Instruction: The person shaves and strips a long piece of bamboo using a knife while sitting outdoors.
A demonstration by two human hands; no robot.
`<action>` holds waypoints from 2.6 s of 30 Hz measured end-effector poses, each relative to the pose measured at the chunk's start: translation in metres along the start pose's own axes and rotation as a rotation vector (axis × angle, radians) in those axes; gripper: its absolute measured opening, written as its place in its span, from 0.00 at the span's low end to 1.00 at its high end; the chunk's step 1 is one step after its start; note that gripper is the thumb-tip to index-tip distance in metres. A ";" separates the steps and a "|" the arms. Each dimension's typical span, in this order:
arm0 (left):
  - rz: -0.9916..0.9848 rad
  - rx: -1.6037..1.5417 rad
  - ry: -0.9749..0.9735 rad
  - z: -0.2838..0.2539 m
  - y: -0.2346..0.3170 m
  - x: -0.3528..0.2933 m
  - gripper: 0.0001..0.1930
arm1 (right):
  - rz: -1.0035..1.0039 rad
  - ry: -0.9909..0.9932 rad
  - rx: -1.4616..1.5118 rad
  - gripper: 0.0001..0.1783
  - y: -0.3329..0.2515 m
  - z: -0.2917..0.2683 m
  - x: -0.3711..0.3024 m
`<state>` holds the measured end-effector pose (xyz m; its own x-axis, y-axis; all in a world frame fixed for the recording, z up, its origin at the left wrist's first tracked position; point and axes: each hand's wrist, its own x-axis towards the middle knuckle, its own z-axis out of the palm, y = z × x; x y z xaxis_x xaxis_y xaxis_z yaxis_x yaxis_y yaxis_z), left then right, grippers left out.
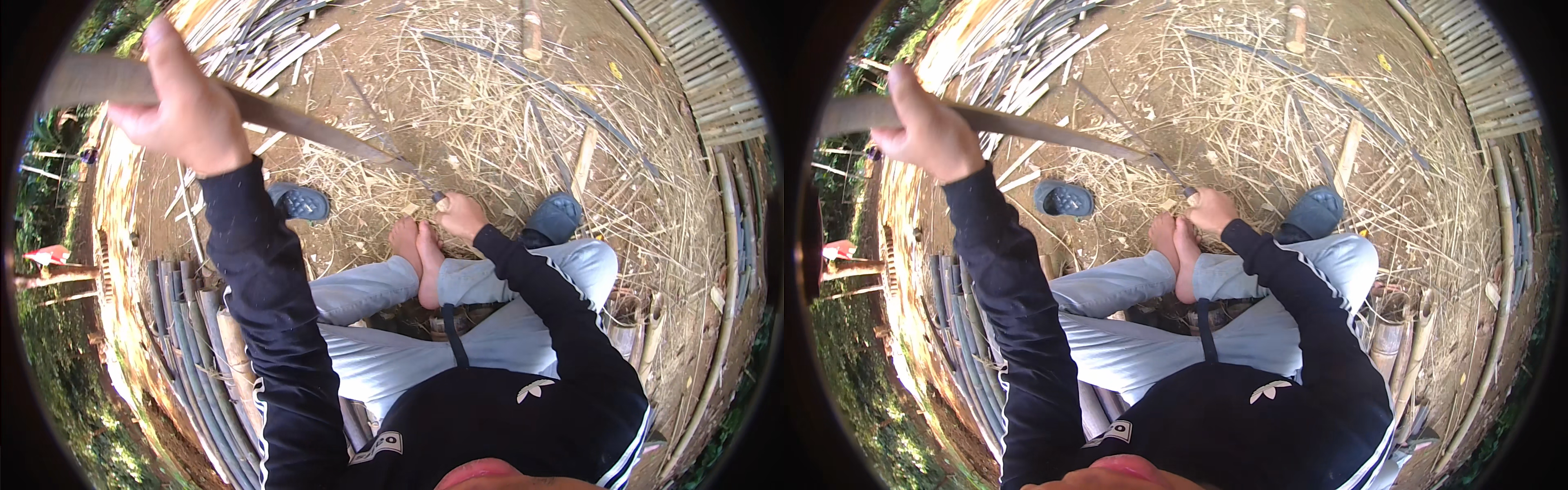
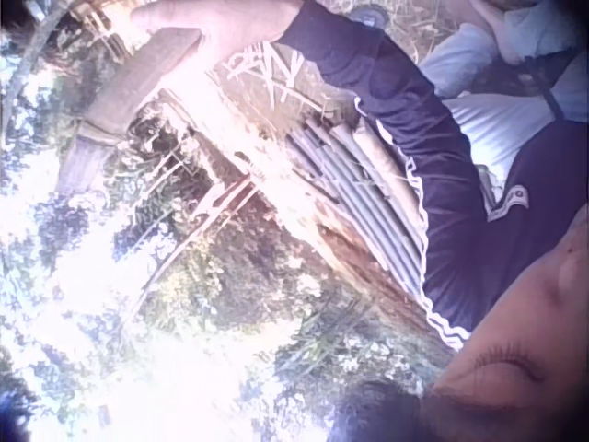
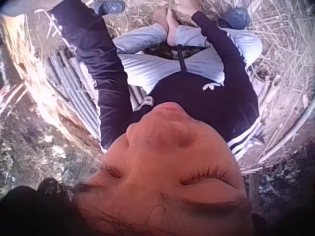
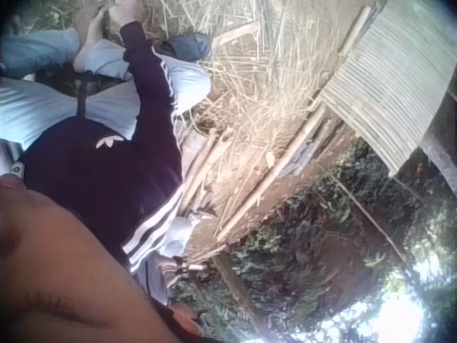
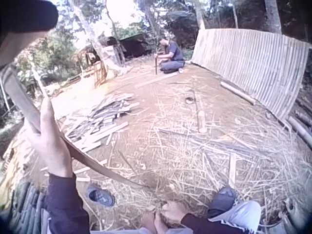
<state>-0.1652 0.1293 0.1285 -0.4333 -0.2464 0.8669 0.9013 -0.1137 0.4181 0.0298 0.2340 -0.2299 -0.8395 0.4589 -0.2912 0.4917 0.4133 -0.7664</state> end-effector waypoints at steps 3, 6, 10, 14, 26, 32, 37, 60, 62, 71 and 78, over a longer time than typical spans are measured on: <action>0.004 -0.051 -0.078 -0.003 -0.020 0.015 0.16 | 0.019 -0.060 -0.015 0.18 -0.014 -0.033 -0.011; -0.103 -0.120 -0.025 -0.008 -0.037 0.015 0.15 | 0.115 -0.146 0.258 0.10 0.013 -0.031 -0.002; -0.308 -0.244 -0.133 -0.023 -0.040 0.018 0.09 | 0.204 -0.332 0.477 0.09 0.039 -0.034 0.013; -0.438 -0.470 -0.239 -0.042 -0.046 0.020 0.06 | 0.507 -0.629 1.078 0.06 0.060 -0.046 0.025; -0.597 -0.621 -0.393 -0.146 -0.060 0.026 0.17 | 0.061 -0.077 0.369 0.11 0.017 -0.014 0.009; -0.544 -0.634 -0.453 -0.199 0.035 -0.025 0.15 | -0.350 -0.031 0.119 0.16 -0.062 -0.031 -0.047; -0.403 -0.539 -0.414 -0.202 0.083 -0.068 0.17 | -0.516 -0.176 -0.010 0.12 -0.075 -0.028 -0.079; -0.381 -0.424 -0.217 -0.211 0.126 -0.110 0.17 | -0.203 -0.214 -0.020 0.13 -0.023 -0.036 -0.023; -0.399 -0.401 -0.211 -0.212 0.133 -0.109 0.18 | -0.374 -0.258 0.037 0.13 -0.044 -0.040 -0.039; -0.277 -0.423 -0.426 -0.197 0.150 -0.124 0.16 | -0.277 -0.149 -0.066 0.15 -0.004 -0.050 -0.015; -0.183 -0.464 -0.489 -0.192 0.147 -0.135 0.22 | -0.232 -0.213 0.016 0.12 -0.014 -0.057 -0.029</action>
<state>0.0267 -0.0392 0.0213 -0.4321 0.2651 0.8620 0.6752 -0.5385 0.5041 0.0603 0.2598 -0.1788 -0.9593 0.1778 -0.2192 0.2787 0.4745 -0.8349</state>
